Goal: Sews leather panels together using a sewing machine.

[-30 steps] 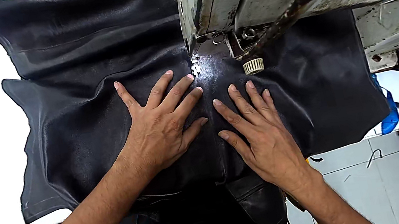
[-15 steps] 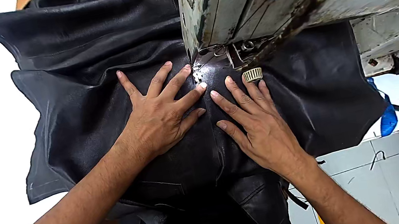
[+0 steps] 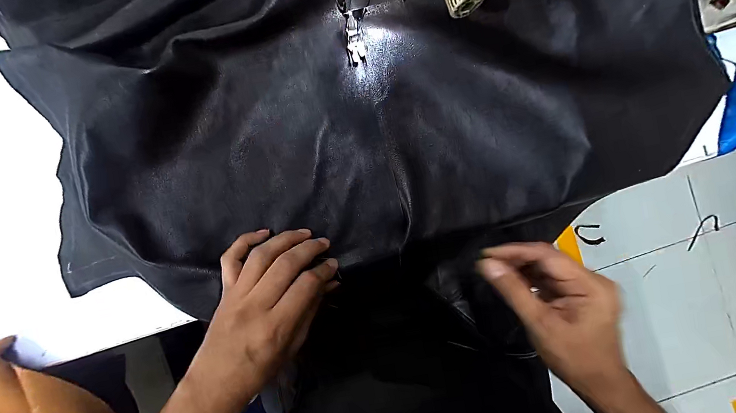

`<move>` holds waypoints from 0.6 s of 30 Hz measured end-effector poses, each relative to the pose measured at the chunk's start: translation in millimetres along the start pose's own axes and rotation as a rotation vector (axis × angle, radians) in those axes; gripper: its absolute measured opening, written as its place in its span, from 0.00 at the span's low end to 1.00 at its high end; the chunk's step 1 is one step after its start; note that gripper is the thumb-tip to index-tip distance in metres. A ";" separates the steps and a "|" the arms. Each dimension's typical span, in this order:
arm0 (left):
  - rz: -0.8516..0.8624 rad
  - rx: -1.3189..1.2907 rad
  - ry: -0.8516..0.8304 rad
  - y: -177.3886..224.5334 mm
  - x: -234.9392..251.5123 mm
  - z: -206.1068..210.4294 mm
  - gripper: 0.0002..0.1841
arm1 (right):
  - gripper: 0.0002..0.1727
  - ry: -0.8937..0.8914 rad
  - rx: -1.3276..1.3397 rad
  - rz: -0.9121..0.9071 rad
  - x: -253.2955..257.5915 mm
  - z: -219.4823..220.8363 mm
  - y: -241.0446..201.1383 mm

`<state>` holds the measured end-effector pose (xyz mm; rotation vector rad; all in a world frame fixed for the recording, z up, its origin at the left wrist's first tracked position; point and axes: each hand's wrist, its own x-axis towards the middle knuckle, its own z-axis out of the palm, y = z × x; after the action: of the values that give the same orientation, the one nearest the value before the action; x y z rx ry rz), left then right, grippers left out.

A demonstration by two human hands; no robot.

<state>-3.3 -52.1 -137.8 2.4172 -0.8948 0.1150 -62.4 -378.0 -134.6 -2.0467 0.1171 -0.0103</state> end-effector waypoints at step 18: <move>-0.207 -0.296 0.183 -1.8 12.6 -21.6 0.09 | 0.43 0.452 -0.182 0.216 46.1 -63.4 20.2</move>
<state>9.9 -46.9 -117.1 2.1661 -0.5346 0.1155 -21.7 -447.4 -125.2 -2.1717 0.6400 -0.3386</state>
